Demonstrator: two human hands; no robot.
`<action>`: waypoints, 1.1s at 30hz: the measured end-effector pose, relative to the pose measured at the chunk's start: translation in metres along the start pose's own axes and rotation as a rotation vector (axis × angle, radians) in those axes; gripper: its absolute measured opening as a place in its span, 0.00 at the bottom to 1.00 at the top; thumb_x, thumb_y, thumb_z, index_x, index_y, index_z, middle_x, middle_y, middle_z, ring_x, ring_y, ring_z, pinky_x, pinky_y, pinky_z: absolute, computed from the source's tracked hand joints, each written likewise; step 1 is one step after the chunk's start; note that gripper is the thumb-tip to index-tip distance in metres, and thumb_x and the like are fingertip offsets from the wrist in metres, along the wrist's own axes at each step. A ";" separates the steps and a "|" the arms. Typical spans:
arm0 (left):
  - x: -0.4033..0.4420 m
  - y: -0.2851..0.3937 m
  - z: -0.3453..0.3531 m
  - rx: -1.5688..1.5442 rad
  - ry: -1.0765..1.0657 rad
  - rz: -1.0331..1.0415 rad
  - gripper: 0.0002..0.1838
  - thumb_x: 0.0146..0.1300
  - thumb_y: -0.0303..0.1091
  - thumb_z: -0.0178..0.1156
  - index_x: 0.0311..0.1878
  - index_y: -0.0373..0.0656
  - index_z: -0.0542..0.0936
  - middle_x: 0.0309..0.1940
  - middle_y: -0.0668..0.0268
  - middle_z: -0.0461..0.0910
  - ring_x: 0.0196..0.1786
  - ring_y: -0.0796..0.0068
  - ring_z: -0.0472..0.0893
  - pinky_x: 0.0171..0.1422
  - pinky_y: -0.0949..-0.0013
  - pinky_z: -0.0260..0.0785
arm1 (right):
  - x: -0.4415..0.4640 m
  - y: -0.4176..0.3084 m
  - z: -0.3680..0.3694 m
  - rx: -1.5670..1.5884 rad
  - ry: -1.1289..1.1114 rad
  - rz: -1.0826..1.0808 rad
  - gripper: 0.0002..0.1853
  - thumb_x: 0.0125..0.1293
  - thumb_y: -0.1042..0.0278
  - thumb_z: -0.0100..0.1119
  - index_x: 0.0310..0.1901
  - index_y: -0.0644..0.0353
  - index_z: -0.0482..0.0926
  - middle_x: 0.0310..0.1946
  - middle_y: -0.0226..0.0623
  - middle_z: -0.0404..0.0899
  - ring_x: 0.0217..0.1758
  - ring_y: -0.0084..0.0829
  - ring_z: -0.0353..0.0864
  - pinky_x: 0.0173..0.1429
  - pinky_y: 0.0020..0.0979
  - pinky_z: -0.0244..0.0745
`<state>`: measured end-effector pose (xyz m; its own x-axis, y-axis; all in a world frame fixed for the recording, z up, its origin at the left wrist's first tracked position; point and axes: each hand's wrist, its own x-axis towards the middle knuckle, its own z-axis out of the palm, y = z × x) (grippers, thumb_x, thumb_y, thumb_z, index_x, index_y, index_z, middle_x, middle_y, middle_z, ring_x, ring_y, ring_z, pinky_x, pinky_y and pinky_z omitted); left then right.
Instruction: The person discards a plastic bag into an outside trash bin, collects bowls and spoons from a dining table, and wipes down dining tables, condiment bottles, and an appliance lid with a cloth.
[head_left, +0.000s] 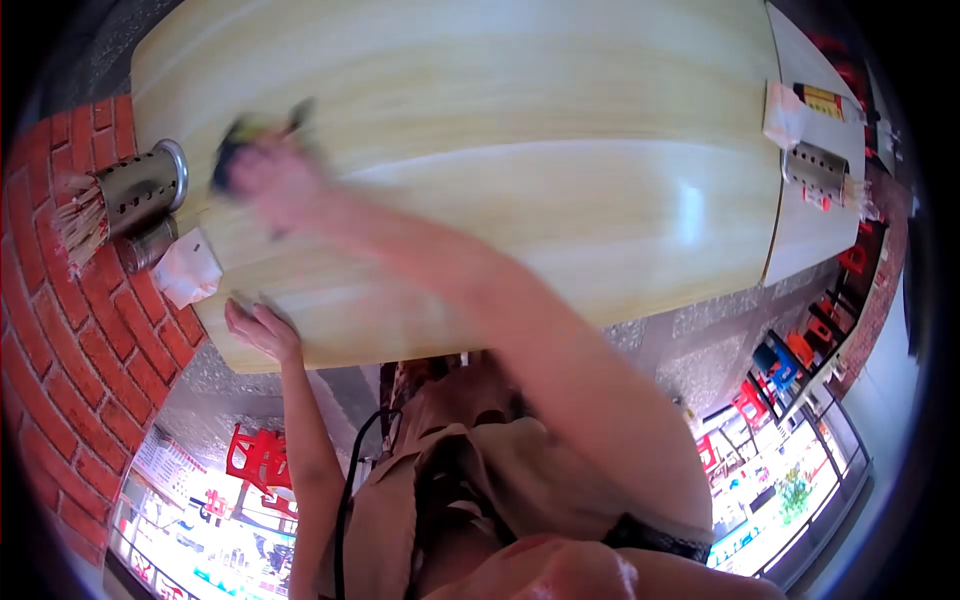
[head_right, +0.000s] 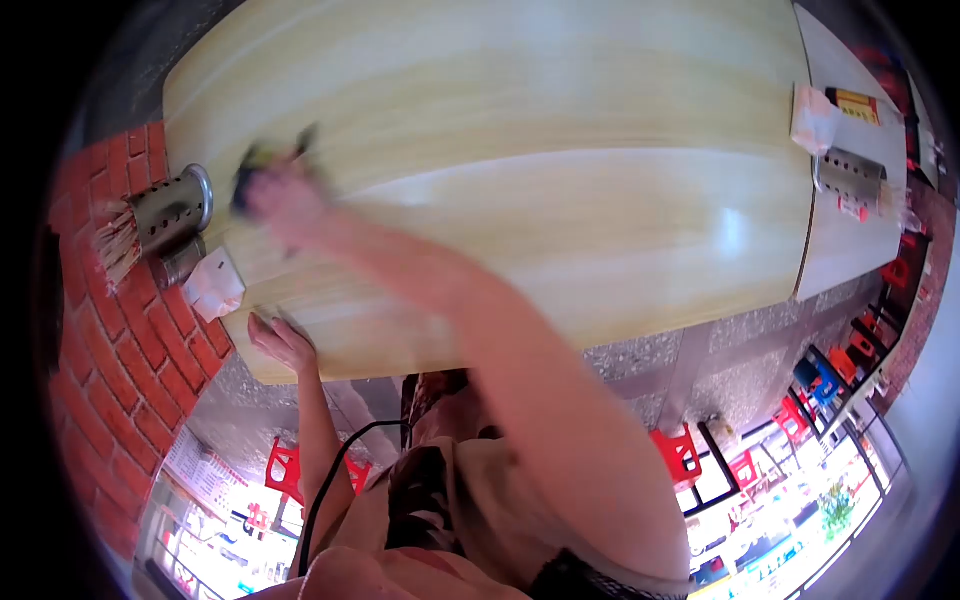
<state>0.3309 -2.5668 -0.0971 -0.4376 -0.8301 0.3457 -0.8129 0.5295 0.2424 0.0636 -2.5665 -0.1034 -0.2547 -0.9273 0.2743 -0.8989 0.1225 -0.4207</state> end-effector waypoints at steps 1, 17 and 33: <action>0.000 -0.001 0.000 0.025 -0.031 0.014 0.28 0.69 0.45 0.46 0.64 0.31 0.64 0.60 0.45 0.67 0.63 0.46 0.65 0.66 0.48 0.55 | -0.041 0.062 -0.032 -0.074 0.087 0.141 0.23 0.61 0.55 0.49 0.54 0.59 0.75 0.52 0.41 0.75 0.59 0.43 0.70 0.67 0.55 0.55; 0.085 0.085 0.038 -0.185 -0.180 0.133 0.25 0.56 0.40 0.60 0.57 0.44 0.70 0.57 0.59 0.69 0.59 0.56 0.67 0.63 0.53 0.55 | -0.071 0.103 -0.095 -0.246 -0.006 0.079 0.28 0.58 0.58 0.52 0.62 0.53 0.71 0.64 0.43 0.66 0.69 0.51 0.60 0.71 0.56 0.52; 0.092 0.075 0.048 -0.172 -0.234 0.237 0.24 0.57 0.32 0.57 0.58 0.37 0.70 0.58 0.48 0.67 0.60 0.47 0.66 0.65 0.49 0.56 | 0.226 0.097 0.026 -0.016 -0.122 0.006 0.31 0.62 0.50 0.44 0.67 0.48 0.66 0.72 0.33 0.58 0.77 0.44 0.46 0.76 0.58 0.31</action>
<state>0.2112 -2.6114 -0.0905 -0.6980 -0.6881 0.1986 -0.6109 0.7167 0.3363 -0.0717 -2.7734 -0.1043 -0.2157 -0.9626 0.1641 -0.9033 0.1329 -0.4079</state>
